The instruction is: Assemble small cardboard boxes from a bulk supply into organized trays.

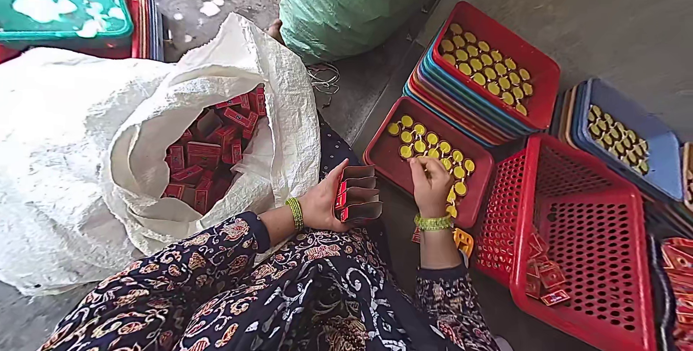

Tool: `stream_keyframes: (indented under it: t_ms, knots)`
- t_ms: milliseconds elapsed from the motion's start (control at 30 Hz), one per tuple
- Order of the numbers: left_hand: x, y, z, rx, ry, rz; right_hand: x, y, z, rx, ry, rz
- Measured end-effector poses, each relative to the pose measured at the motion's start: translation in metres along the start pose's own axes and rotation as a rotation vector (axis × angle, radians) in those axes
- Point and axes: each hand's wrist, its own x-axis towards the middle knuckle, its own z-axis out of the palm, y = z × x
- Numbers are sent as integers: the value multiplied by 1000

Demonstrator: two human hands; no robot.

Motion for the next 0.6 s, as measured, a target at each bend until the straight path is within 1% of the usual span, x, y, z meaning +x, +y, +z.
stream_keyframes:
  t_ms: [33, 67, 100, 133, 167, 233, 300, 333, 400, 500, 567, 600]
  knots:
    - [0, 0, 0, 1, -2, 2, 13, 23, 7, -141, -13, 181]
    - [1, -1, 0, -6, 3, 9, 26, 48, 15, -256, -73, 353]
    - [1, -1, 0, -17, 2, 10, 39, 72, 23, -346, -158, 488]
    - [1, -1, 0, -26, -1, 5, 51, 90, 32, -421, -244, 588]
    - [1, -2, 0, -33, -2, -5, 59, 105, 41, -490, -308, 643]
    - [1, -4, 0, -48, 2, -6, 68, 121, 59, -587, -382, 676]
    - [1, -3, 0, -45, -3, -26, 66, 122, 70, -615, -386, 660]
    - [1, -2, -1, -42, -8, -46, 61, 116, 71, -582, -347, 633]
    - [1, -1, -1, -29, -14, -49, 55, 106, 68, -487, -288, 650]
    - [0, 0, -1, -6, -14, -32, 50, 94, 59, -343, -253, 649]
    - [0, -1, -1, -1, -7, -26, 50, 92, 54, -236, -166, 584]
    - [1, -1, -1, -4, -8, -22, 45, 86, 50, -160, -84, 497]
